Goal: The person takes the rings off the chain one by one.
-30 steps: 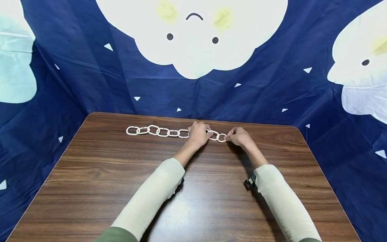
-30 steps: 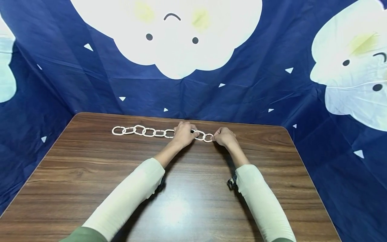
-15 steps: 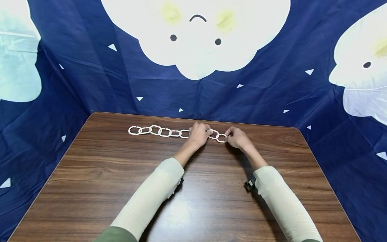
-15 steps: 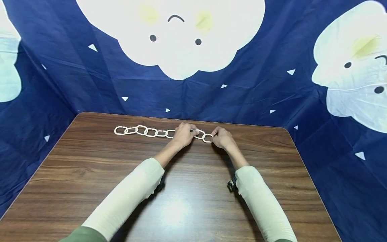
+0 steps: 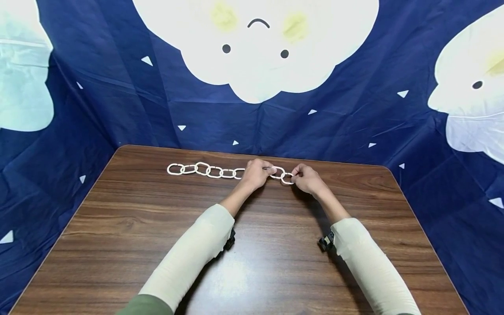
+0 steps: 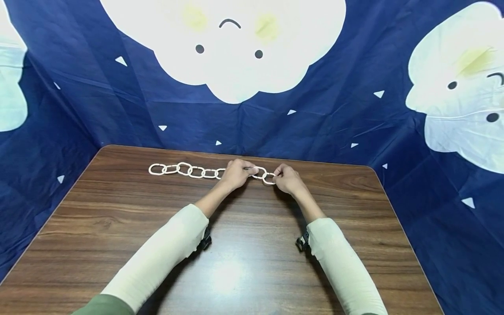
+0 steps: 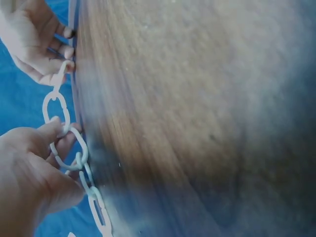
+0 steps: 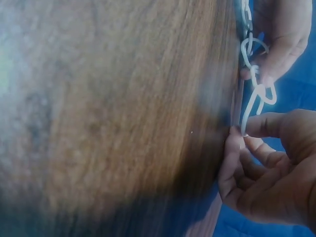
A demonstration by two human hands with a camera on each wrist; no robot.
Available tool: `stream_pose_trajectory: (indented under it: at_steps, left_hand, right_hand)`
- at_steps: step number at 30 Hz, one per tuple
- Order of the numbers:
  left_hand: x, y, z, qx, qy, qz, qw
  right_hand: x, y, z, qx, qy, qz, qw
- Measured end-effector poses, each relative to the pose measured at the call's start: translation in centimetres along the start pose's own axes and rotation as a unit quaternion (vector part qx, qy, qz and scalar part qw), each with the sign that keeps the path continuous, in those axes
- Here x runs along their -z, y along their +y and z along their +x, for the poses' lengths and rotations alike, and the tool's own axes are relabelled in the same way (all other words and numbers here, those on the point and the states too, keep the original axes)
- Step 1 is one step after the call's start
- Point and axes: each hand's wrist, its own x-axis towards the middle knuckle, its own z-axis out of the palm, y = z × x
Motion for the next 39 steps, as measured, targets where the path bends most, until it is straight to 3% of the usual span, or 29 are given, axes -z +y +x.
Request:
stream_pose_trajectory:
  at_steps: [3, 6, 11, 18, 23, 31, 39]
  left_hand:
    - [0.2, -0.4, 0.1, -0.001, -0.002, -0.009, 1.0]
    - [0.5, -0.6, 0.3, 0.008, -0.013, -0.017, 0.9998]
    - [1.5, -0.1, 0.1, 0.028, -0.023, -0.023, 0.999]
    - [2.4, 0.7, -0.4, 0.037, -0.036, -0.026, 0.9983]
    - [2.2, 0.1, 0.0, 0.05, -0.045, -0.027, 0.9974]
    - [1.9, -1.0, 0.4, 0.052, -0.054, -0.036, 0.9965]
    - [2.7, -0.1, -0.3, 0.054, -0.043, -0.04, 0.9968]
  right_hand:
    - [0.7, -2.9, -2.6, -0.004, -0.008, 0.06, 0.998]
    - [0.8, -4.3, -3.8, 0.006, -0.029, 0.119, 0.993]
    - [0.2, -4.5, -3.8, 0.021, -0.059, 0.18, 0.982]
    - [-0.1, -4.6, -3.5, -0.003, -0.115, 0.271, 0.956]
    - [-0.3, -4.7, -3.4, -0.029, -0.143, 0.322, 0.936]
    - [-0.6, -5.0, -3.4, -0.048, -0.173, 0.353, 0.918]
    - [-0.8, -5.1, -3.4, -0.036, -0.178, 0.347, 0.92]
